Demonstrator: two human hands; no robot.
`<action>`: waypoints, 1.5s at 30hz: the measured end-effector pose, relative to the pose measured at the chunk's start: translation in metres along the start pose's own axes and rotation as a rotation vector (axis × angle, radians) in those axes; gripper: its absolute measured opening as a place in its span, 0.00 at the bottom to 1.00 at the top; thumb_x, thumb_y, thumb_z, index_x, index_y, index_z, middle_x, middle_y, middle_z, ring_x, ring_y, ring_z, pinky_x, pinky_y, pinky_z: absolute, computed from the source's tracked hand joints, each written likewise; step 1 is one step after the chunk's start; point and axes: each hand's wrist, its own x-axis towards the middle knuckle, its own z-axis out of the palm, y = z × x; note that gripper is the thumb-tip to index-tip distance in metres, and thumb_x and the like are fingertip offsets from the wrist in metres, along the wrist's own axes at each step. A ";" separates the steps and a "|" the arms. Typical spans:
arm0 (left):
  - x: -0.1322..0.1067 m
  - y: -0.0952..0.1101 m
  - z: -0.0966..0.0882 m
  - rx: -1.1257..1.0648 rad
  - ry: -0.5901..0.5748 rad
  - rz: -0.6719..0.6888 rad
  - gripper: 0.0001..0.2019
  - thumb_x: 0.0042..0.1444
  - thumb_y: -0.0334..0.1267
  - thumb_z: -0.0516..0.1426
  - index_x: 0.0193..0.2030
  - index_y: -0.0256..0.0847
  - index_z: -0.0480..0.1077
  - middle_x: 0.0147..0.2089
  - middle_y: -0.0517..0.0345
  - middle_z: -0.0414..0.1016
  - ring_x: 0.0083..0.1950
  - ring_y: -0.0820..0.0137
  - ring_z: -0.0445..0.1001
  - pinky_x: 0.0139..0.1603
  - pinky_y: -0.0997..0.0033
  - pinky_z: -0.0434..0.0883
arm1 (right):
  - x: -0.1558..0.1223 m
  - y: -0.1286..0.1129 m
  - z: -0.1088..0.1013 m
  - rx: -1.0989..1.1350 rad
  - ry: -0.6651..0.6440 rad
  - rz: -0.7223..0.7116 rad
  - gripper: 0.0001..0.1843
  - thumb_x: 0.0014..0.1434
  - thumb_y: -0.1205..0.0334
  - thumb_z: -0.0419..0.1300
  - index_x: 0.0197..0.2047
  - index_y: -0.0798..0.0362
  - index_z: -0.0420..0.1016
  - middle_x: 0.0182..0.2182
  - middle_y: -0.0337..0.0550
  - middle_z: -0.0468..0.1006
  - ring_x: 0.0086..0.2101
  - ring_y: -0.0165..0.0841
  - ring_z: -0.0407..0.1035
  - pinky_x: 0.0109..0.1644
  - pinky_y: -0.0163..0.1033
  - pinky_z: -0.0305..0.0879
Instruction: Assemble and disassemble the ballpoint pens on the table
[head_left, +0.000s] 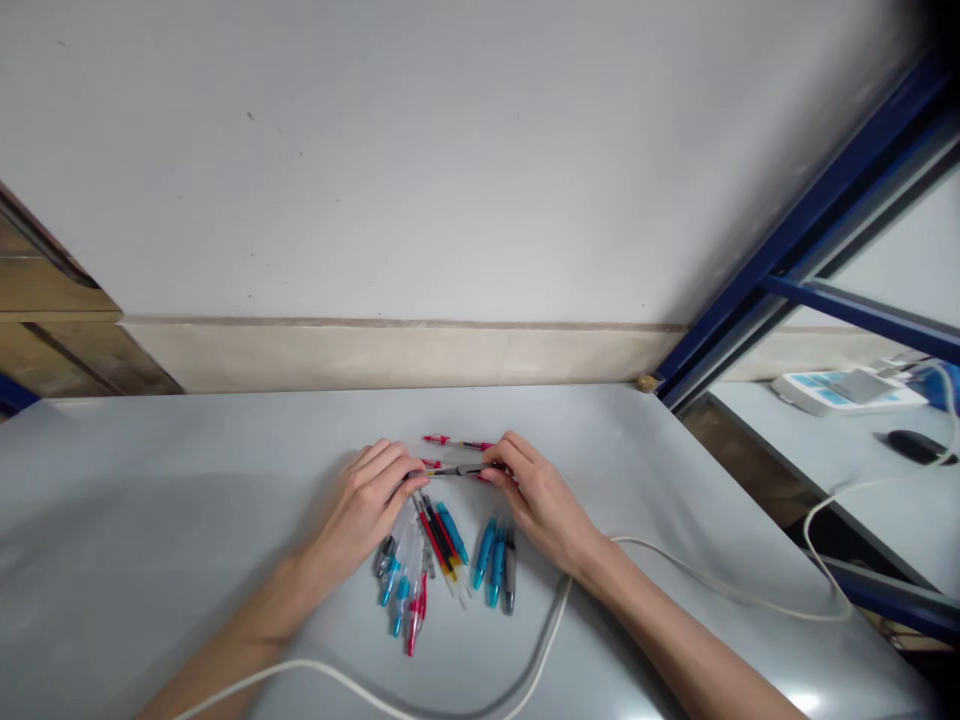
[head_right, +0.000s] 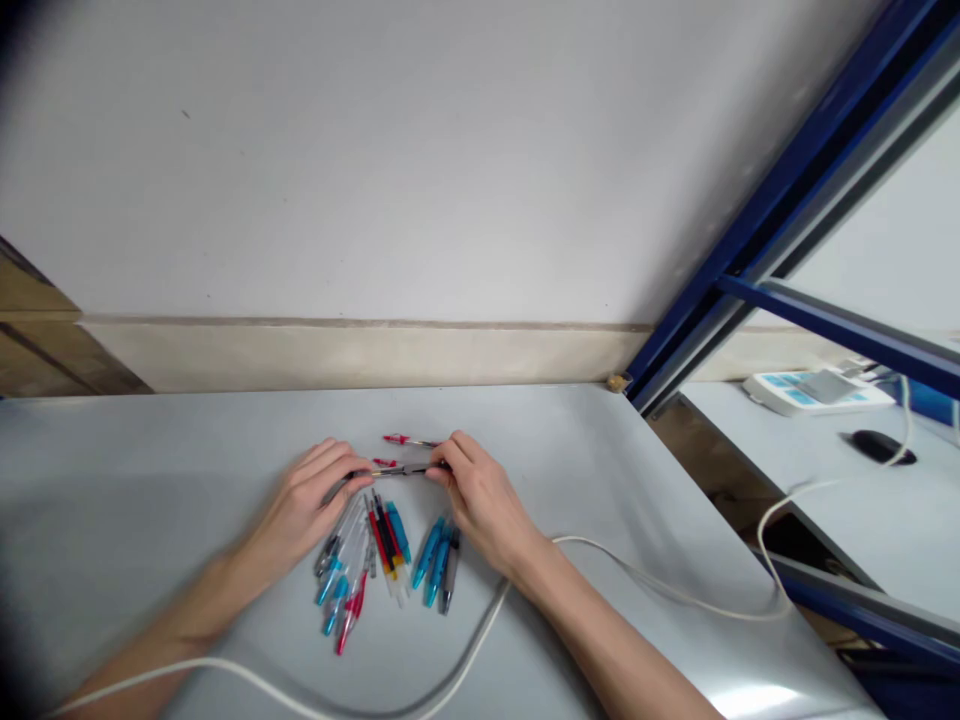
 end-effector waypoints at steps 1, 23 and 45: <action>0.001 0.000 0.000 -0.003 0.007 0.000 0.06 0.70 0.32 0.53 0.42 0.39 0.71 0.38 0.56 0.72 0.41 0.68 0.68 0.43 0.65 0.65 | 0.000 0.000 0.001 -0.015 -0.011 -0.008 0.13 0.75 0.60 0.46 0.38 0.51 0.66 0.36 0.44 0.69 0.36 0.35 0.64 0.40 0.40 0.61; 0.000 -0.006 0.001 -0.010 0.050 -0.007 0.10 0.70 0.34 0.52 0.40 0.40 0.73 0.37 0.55 0.75 0.40 0.67 0.70 0.43 0.65 0.68 | 0.001 -0.002 0.004 -0.025 -0.151 -0.014 0.20 0.75 0.55 0.46 0.32 0.51 0.65 0.28 0.41 0.70 0.30 0.35 0.64 0.38 0.41 0.61; -0.008 -0.004 0.010 0.025 -0.159 -0.121 0.13 0.71 0.36 0.49 0.58 0.46 0.68 0.58 0.51 0.67 0.55 0.63 0.71 0.55 0.62 0.71 | 0.003 0.025 -0.020 -0.297 -0.237 -0.016 0.13 0.60 0.63 0.67 0.30 0.51 0.66 0.32 0.42 0.72 0.35 0.37 0.66 0.37 0.41 0.63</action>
